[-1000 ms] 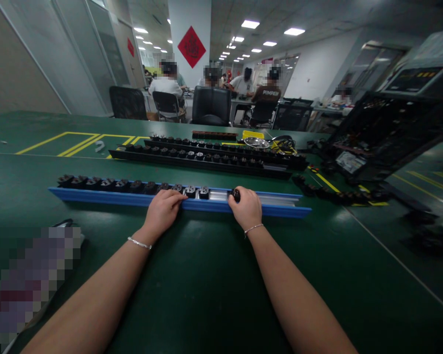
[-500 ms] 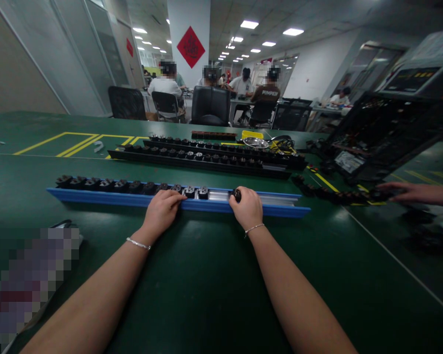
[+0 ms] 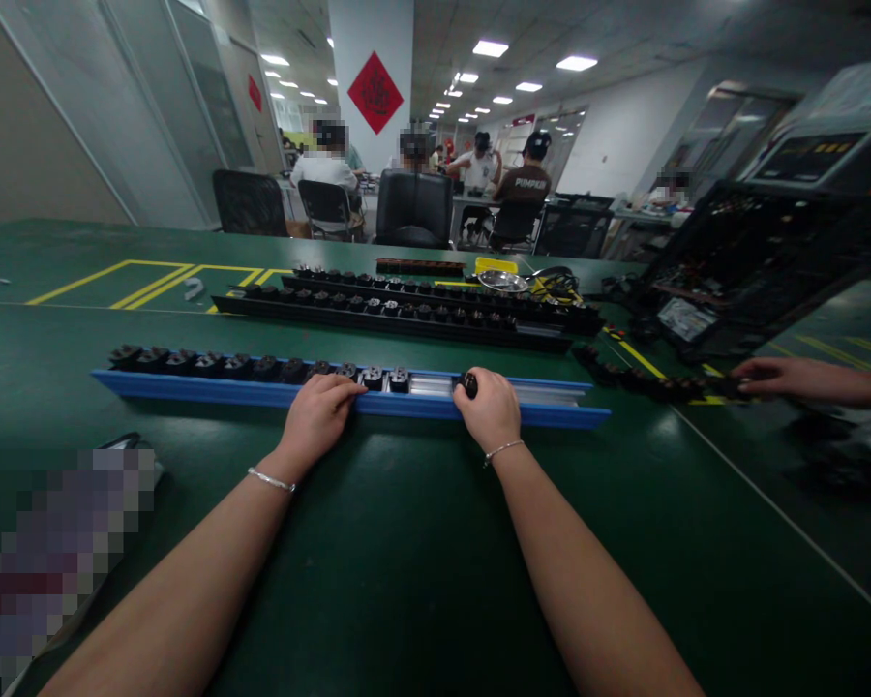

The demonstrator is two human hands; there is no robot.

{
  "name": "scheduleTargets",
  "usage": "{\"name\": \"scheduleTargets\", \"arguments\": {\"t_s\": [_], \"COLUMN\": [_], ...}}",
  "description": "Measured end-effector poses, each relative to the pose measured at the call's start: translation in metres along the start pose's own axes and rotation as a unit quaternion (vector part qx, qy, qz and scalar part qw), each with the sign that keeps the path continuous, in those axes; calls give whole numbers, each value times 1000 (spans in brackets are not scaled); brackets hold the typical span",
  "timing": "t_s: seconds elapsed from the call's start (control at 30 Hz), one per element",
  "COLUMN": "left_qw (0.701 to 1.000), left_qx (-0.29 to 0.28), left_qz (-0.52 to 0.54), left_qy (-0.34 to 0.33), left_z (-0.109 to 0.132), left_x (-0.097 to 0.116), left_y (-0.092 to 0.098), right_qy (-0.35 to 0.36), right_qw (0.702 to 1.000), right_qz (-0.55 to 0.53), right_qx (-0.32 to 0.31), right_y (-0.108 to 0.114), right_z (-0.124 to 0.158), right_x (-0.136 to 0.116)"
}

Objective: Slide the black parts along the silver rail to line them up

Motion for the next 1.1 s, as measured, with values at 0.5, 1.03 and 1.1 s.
{"name": "scheduleTargets", "arguments": {"t_s": [0.5, 1.03, 1.1], "left_qw": [1000, 1000, 1000], "left_qx": [0, -1, -1], "left_qz": [-5, 1, 1], "left_qy": [-2, 0, 4], "left_z": [-1, -1, -1], "left_x": [0, 0, 0], "left_y": [0, 0, 0], "right_qy": [-14, -1, -3], "right_qw": [1000, 1000, 1000], "right_qz": [-17, 2, -2], "right_qx": [-9, -8, -8], "right_y": [1, 5, 5], "right_z": [-2, -1, -1], "right_x": [6, 9, 10]}}
Point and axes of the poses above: each hand's wrist, its own z-axis away from the middle knuckle, its own y-axis out of the back of the hand, x = y × z, the point moved 10 cm from there along -z, towards the middle knuckle, and after that the axes turned 6 degrees about -x, right-handed, at the moved point
